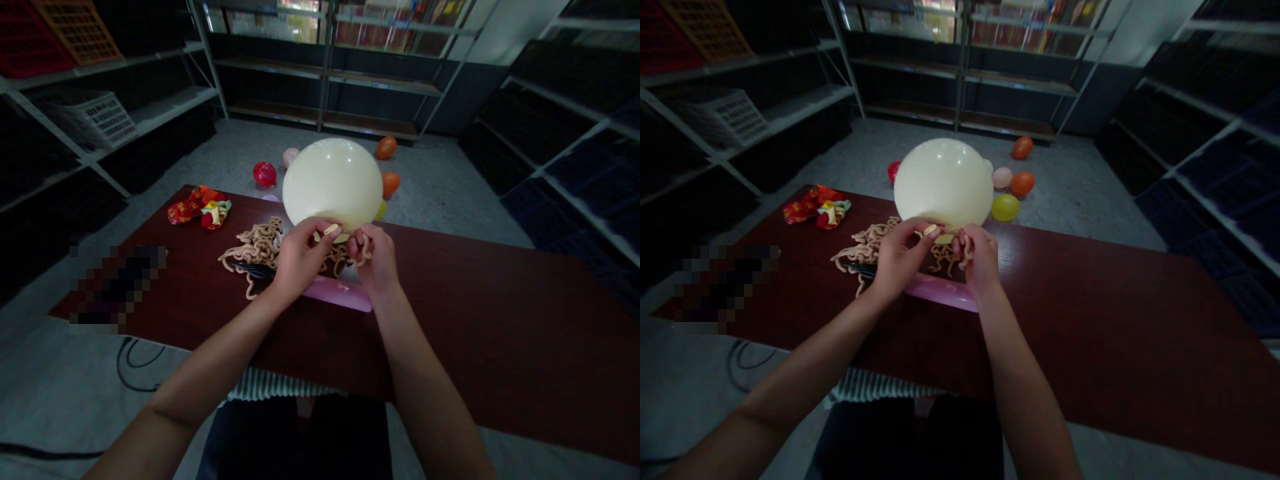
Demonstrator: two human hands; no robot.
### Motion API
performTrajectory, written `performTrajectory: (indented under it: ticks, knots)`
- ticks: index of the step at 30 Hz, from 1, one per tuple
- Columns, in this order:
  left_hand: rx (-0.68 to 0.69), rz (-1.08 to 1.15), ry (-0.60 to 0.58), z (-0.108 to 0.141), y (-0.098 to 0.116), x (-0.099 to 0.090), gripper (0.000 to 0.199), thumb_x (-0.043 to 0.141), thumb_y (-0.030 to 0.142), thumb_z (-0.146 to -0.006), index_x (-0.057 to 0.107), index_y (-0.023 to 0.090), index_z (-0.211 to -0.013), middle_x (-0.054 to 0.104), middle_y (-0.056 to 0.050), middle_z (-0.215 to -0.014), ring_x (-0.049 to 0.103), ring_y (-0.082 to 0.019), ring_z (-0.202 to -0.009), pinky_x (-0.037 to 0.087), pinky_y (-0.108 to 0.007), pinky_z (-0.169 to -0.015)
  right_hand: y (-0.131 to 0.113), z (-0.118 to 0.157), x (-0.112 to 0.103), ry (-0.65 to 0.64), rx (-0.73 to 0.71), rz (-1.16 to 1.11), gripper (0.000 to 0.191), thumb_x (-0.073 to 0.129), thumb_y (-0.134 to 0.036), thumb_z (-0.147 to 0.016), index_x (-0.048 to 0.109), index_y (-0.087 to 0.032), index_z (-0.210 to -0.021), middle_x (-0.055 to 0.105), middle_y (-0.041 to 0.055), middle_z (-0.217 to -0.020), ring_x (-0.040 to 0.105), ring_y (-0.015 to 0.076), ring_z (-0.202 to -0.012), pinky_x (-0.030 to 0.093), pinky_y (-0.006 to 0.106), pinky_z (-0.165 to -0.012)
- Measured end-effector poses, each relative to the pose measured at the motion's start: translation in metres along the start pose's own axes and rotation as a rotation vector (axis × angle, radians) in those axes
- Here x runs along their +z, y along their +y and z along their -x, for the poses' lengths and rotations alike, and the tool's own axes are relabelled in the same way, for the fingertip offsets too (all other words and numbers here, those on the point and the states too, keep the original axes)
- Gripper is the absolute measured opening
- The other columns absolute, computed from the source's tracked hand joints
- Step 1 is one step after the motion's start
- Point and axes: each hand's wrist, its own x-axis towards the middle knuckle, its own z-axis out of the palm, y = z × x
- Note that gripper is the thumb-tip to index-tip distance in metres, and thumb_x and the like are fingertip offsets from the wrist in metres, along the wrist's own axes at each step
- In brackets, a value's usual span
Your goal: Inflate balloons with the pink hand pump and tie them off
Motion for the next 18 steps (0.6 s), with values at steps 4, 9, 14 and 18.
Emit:
performTrajectory:
  ticks: [4,9,14,18]
  knots:
    - [0.54,-0.402,-0.28,0.004,0.007,-0.004,0.017,0.055,0.014,-0.101,0.071,0.017,-0.106,0.075,-0.009,-0.119,0.071,-0.02,-0.103,0.058,-0.033,-0.087,0.011,-0.008,-0.007,0.116,0.087,-0.031,0.031,0.063,-0.038,-0.071,0.039,-0.025,-0.056,0.038,-0.0086,-0.049,0.035,0.0074,-0.043,0.027,0.023,-0.041]
    - [0.712,-0.555,-0.445,0.005,0.01,-0.011,0.024,0.049,0.007,-0.101,0.065,0.016,-0.115,0.075,-0.006,-0.118,0.072,-0.015,-0.086,0.055,-0.026,-0.07,0.014,-0.011,-0.012,0.07,0.129,-0.015,0.033,0.066,-0.038,-0.067,0.039,-0.024,-0.056,0.039,-0.0087,-0.052,0.035,0.0064,-0.044,0.028,0.022,-0.04]
    - [0.599,-0.543,-0.368,0.003,0.005,-0.012,0.017,0.045,0.013,-0.103,0.062,0.015,-0.099,0.073,-0.006,-0.091,0.066,-0.016,-0.069,0.046,-0.025,-0.055,0.006,-0.006,-0.004,-0.037,0.152,-0.006,0.027,0.064,-0.038,-0.068,0.045,-0.024,-0.057,0.042,-0.0076,-0.053,0.038,0.0077,-0.047,0.032,0.022,-0.043]
    - [0.423,-0.387,-0.186,0.003,0.0,-0.015,0.023,0.04,0.023,-0.106,0.055,0.018,-0.09,0.063,-0.004,-0.077,0.062,-0.016,-0.065,0.046,-0.027,-0.059,0.0,0.003,0.006,-0.171,0.099,0.021,0.026,0.063,-0.038,-0.072,0.049,-0.024,-0.055,0.046,-0.0055,-0.054,0.042,0.0096,-0.051,0.035,0.025,-0.049]
